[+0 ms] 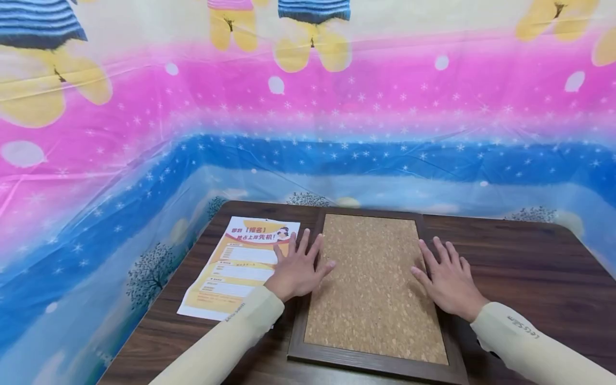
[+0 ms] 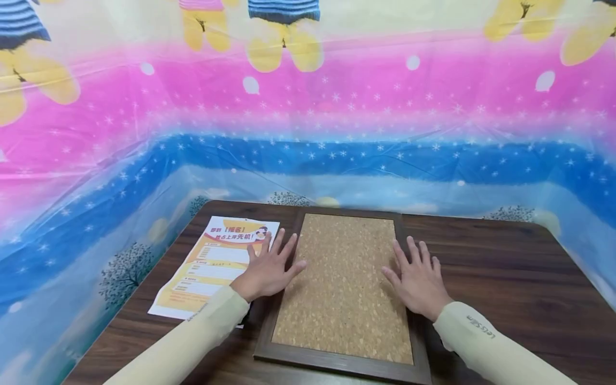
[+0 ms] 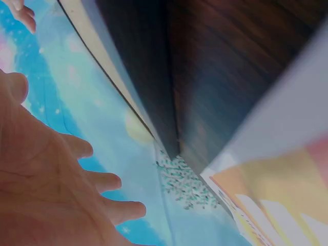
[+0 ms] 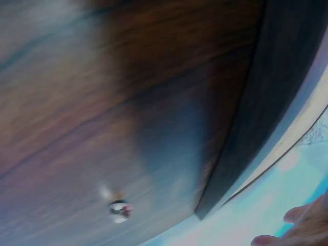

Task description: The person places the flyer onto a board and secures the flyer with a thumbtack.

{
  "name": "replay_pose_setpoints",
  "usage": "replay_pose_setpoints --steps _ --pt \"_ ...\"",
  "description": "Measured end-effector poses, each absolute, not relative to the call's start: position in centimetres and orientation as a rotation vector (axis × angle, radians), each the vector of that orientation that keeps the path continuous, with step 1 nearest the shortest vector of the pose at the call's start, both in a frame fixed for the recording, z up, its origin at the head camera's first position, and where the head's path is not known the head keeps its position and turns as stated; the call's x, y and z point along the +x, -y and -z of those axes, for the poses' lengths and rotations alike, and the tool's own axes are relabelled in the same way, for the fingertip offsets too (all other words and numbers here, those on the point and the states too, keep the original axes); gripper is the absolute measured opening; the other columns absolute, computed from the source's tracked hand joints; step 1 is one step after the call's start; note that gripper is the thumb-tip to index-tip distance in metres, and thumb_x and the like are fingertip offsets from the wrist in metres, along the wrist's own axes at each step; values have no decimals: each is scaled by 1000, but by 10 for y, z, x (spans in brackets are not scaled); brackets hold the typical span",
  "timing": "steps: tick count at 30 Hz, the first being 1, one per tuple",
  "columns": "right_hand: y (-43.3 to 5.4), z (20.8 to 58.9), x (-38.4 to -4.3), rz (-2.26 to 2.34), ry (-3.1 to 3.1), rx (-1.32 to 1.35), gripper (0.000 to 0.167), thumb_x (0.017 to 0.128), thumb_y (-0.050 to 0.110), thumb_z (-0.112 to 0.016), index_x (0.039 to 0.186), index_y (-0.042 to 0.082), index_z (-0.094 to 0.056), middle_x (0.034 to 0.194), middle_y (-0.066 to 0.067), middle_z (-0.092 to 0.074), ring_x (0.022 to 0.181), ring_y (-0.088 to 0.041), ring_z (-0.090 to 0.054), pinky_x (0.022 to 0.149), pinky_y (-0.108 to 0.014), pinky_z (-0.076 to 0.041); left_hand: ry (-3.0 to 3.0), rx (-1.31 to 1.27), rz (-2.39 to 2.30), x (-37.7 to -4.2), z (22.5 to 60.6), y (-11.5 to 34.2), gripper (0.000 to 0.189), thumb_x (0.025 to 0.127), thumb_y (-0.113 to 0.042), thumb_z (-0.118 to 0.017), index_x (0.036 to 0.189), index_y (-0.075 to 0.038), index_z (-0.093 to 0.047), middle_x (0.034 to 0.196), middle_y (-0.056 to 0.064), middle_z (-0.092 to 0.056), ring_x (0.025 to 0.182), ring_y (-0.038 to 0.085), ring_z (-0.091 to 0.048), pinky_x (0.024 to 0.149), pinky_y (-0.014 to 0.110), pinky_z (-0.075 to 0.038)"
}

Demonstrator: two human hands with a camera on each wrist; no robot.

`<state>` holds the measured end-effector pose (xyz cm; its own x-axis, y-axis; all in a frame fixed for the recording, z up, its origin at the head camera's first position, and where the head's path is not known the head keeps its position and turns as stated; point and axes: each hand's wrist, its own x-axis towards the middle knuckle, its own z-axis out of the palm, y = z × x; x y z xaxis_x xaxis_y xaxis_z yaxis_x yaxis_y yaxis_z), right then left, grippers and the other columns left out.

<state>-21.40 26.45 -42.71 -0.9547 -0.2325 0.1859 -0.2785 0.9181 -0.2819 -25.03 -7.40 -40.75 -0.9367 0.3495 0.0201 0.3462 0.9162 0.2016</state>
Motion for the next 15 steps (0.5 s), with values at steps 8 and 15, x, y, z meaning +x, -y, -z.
replay_pose_setpoints --steps 8,15 --pt "-285 427 -213 -449 2908 380 64 102 44 -34 151 6 -19 152 -28 -7 135 -51 -3 94 -72 -9 -3060 486 -407 -256 410 96 76 93 -66 -30 153 -22 -14 157 10 -1 139 40 6 98 71 3" --pt "-307 433 -207 -435 2922 318 62 102 44 -32 149 4 -23 149 -31 -10 134 -53 -3 92 -72 -9 -3042 392 -398 -261 412 124 78 93 -67 -26 153 -20 -10 157 12 2 139 42 7 97 70 7"
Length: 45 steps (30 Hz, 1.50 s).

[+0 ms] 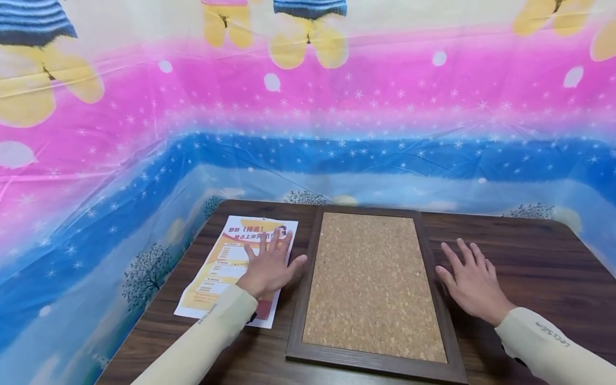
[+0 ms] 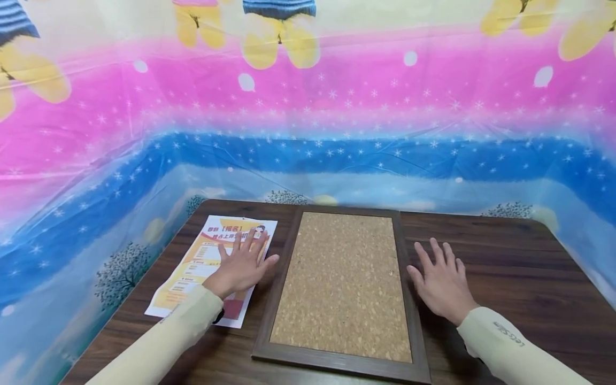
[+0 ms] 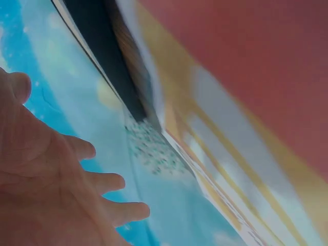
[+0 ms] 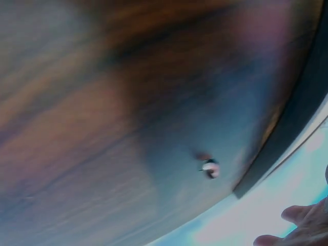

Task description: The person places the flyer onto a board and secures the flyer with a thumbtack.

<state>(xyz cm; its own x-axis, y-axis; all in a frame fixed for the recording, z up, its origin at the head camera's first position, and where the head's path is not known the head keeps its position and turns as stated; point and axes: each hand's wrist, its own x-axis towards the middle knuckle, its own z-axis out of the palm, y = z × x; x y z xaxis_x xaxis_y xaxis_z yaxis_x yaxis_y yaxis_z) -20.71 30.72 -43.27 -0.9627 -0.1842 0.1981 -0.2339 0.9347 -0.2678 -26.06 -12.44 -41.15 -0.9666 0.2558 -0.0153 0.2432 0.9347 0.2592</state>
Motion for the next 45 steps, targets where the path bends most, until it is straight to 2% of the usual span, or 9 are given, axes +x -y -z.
replay_pose_setpoints --steps 4,13,19,24,31,35,37,41,45 --pt "-319 436 -204 -433 2945 290 64 102 45 -32 149 3 -22 149 -32 -10 133 -53 -3 91 -73 -9 -3062 329 -377 -262 412 145 78 94 -65 -27 153 -16 -12 156 16 -1 138 45 6 95 72 8" --pt "-342 443 -203 -427 2929 257 63 101 41 -41 143 -4 -30 145 -34 -18 133 -53 -8 91 -73 -11 -3076 136 -355 -268 407 196 83 94 -64 -27 152 -7 -10 154 24 -2 135 50 11 91 74 11" --pt "-352 443 -205 -443 2923 263 58 101 37 -42 138 -7 -36 137 -37 -28 124 -57 -20 90 -70 -16 -3057 44 -364 -271 405 225 84 94 -62 -31 151 -3 -11 152 29 -4 133 54 7 91 74 12" --pt "-359 443 -203 -434 2875 294 44 100 29 -47 127 -6 -49 122 -32 -44 110 -51 -35 83 -65 -27 -3056 -4 -385 -268 402 245 84 96 -55 -40 149 3 -12 148 34 -11 131 57 -3 91 74 9" --pt "-369 448 -201 -399 2803 410 6 88 7 -64 94 5 -66 101 -18 -52 94 -37 -42 76 -54 -35 -3014 -67 -391 -262 395 263 84 94 -47 -52 144 11 -18 138 40 -23 123 59 -19 92 74 -1" --pt "-371 449 -199 -394 2816 444 5 85 6 -68 88 8 -66 93 -9 -54 87 -29 -45 70 -46 -39 -2981 -80 -334 -262 394 273 81 94 -44 -55 139 16 -24 130 43 -33 118 59 -27 91 74 -5" --pt "-371 448 -198 -404 2836 453 5 85 7 -69 86 10 -65 90 -5 -54 84 -25 -46 68 -44 -40 -2961 -96 -307 -262 393 277 77 94 -42 -56 135 18 -30 124 42 -40 115 60 -32 91 74 -7" --pt "-370 449 -196 -417 2867 471 7 85 9 -70 85 14 -65 85 3 -53 80 -19 -48 66 -41 -42 -2908 -109 -272 -261 391 281 58 92 -39 -60 116 13 -51 94 29 -58 103 57 -45 89 76 -8" --pt "-369 448 -195 -427 2893 475 9 84 10 -71 85 16 -65 82 6 -53 77 -15 -48 63 -38 -42 -2862 -99 -293 -259 389 282 47 89 -37 -65 101 8 -57 74 14 -55 86 48 -55 89 77 -7"
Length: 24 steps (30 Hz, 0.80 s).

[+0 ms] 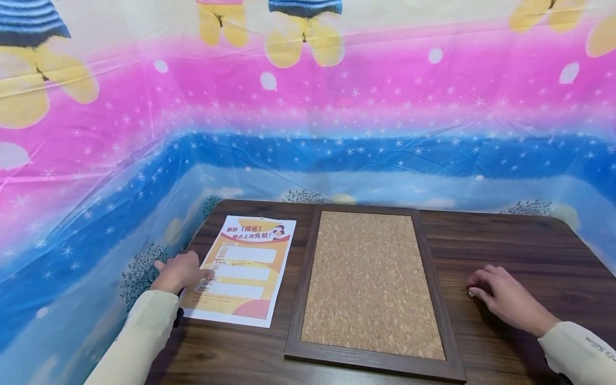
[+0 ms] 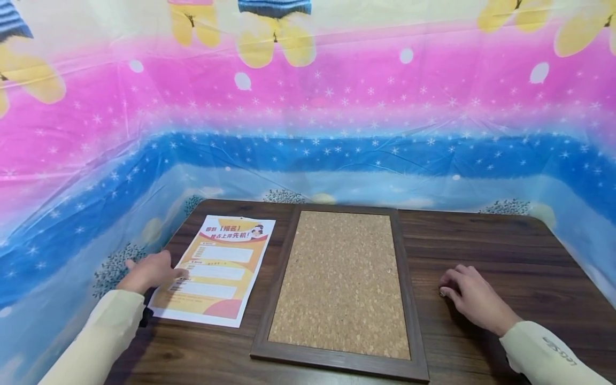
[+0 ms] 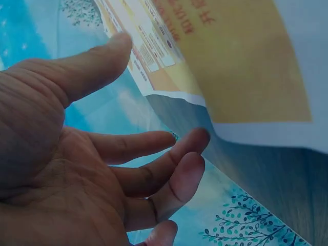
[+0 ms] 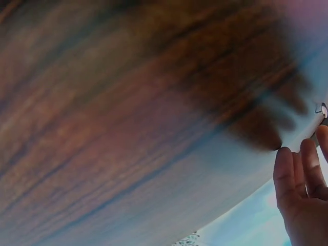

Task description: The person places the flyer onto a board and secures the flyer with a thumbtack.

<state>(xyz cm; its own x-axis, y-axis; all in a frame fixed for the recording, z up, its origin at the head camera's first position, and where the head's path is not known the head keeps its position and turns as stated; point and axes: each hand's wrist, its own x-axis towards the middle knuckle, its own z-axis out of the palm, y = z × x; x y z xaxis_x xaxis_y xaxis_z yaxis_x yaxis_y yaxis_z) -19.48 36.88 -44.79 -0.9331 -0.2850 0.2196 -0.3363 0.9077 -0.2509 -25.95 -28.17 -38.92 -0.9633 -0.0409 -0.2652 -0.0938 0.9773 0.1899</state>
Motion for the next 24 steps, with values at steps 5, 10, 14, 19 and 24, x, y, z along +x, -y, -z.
replay_pose_setpoints --steps 5,10,14,19,24 --pt "-370 448 -195 -448 2880 532 15 81 6 -73 85 17 -65 81 9 -53 74 -11 -47 61 -33 -43 -2844 -98 -331 -258 391 280 45 86 -33 -70 102 8 -57 74 11 -55 80 39 -56 89 75 -7" --pt "-370 449 -195 -434 2858 585 21 78 2 -75 84 19 -65 79 12 -52 73 -8 -46 60 -30 -43 -2834 -85 -362 -257 393 280 33 86 -27 -71 93 3 -61 69 11 -54 75 32 -56 89 76 -4" --pt "-368 449 -196 -424 2866 585 24 77 0 -75 81 21 -63 77 12 -52 72 -8 -47 60 -31 -43 -2834 -74 -374 -257 393 283 29 84 -25 -72 90 2 -62 68 10 -54 73 29 -55 88 76 -5" --pt "-367 450 -197 -406 2900 556 24 78 0 -75 79 21 -62 76 13 -53 72 -9 -48 61 -34 -44 -2830 -69 -368 -258 392 284 37 83 -26 -74 98 6 -61 72 10 -56 77 33 -56 88 77 -6" --pt "-366 450 -196 -411 2908 553 24 79 0 -74 79 22 -61 76 13 -53 72 -9 -49 62 -35 -45 -2819 -63 -352 -257 392 285 37 84 -27 -73 98 5 -60 72 10 -55 78 34 -57 89 77 -6"
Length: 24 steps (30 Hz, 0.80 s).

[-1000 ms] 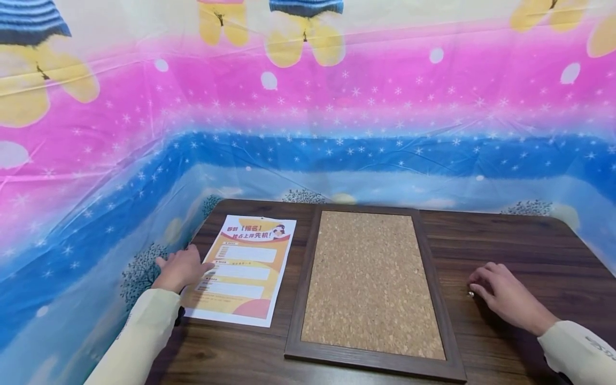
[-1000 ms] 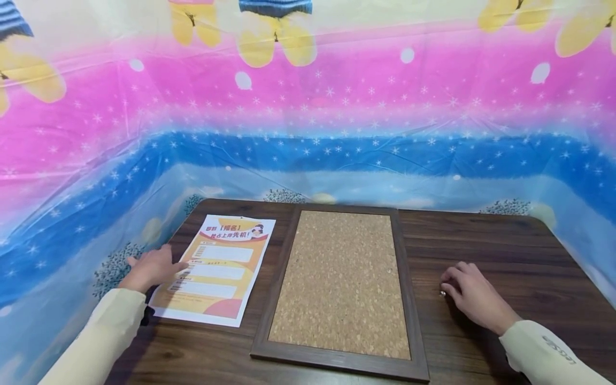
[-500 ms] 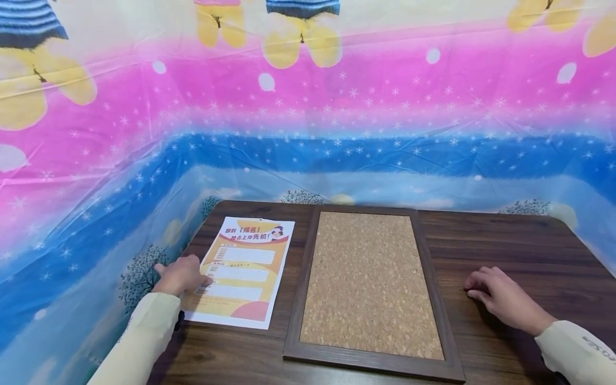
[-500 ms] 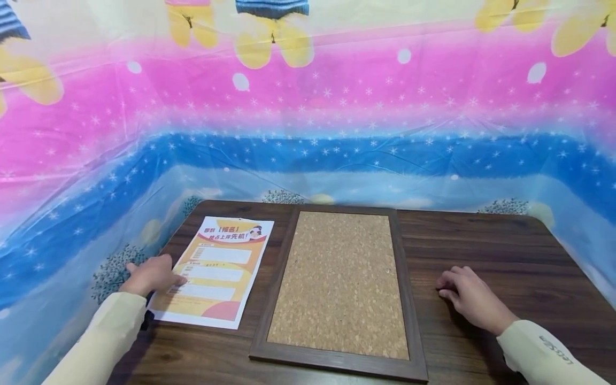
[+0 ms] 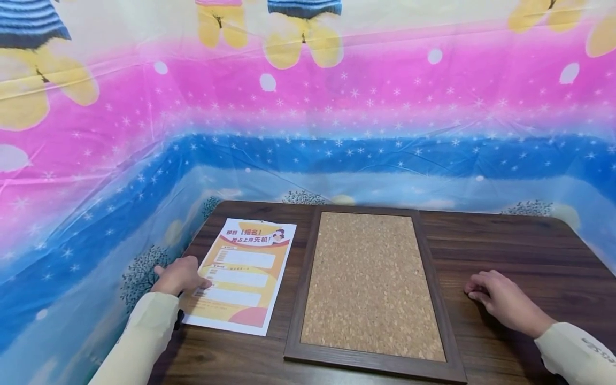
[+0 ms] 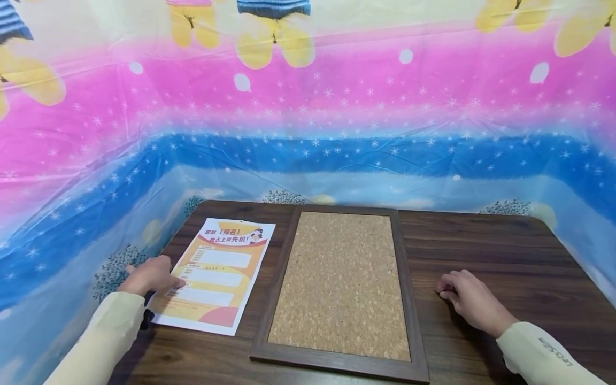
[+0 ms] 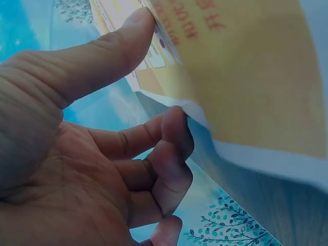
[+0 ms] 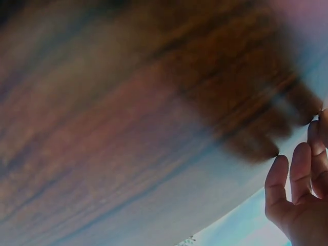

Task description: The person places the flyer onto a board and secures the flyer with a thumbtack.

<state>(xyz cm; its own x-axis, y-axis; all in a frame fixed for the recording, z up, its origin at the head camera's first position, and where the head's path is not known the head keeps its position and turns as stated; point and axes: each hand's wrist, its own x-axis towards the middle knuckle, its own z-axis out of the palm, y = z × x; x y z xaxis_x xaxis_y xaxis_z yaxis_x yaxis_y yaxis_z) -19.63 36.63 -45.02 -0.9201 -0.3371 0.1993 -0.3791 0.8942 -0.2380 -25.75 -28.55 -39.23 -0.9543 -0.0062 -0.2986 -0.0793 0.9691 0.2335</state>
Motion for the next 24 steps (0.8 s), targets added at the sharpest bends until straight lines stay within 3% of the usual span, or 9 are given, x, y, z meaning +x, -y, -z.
replay_pose_setpoints --steps 8,12,15,18,24 --pt "-365 447 -197 -418 2932 539 25 80 0 -73 78 22 -61 75 13 -53 72 -9 -50 61 -35 -44 -2816 -79 -365 -256 394 287 31 87 -23 -68 94 6 -60 71 10 -55 77 32 -57 90 77 -6" --pt "-365 446 -198 -408 2935 535 25 81 0 -72 78 22 -60 75 12 -53 72 -9 -49 60 -33 -44 -2814 -118 -359 -257 397 287 17 91 -13 -57 87 4 -60 71 12 -53 77 33 -56 91 76 -6" --pt "-364 445 -199 -407 2924 537 25 80 -1 -72 78 21 -61 75 12 -53 71 -9 -48 59 -32 -44 -2815 -157 -365 -259 399 286 18 94 -8 -48 84 2 -59 72 14 -53 75 32 -54 92 75 -7" --pt "-364 444 -200 -401 2915 527 25 80 -2 -72 78 21 -61 75 12 -53 71 -9 -48 58 -32 -44 -2846 -181 -368 -261 399 283 23 97 -9 -44 93 6 -60 78 16 -56 78 32 -54 92 74 -11" --pt "-365 445 -200 -398 2892 532 25 80 -3 -72 79 20 -62 75 12 -54 71 -9 -48 58 -32 -44 -2906 -171 -436 -263 399 280 25 100 -11 -39 106 10 -52 90 19 -56 82 32 -53 83 56 -33"
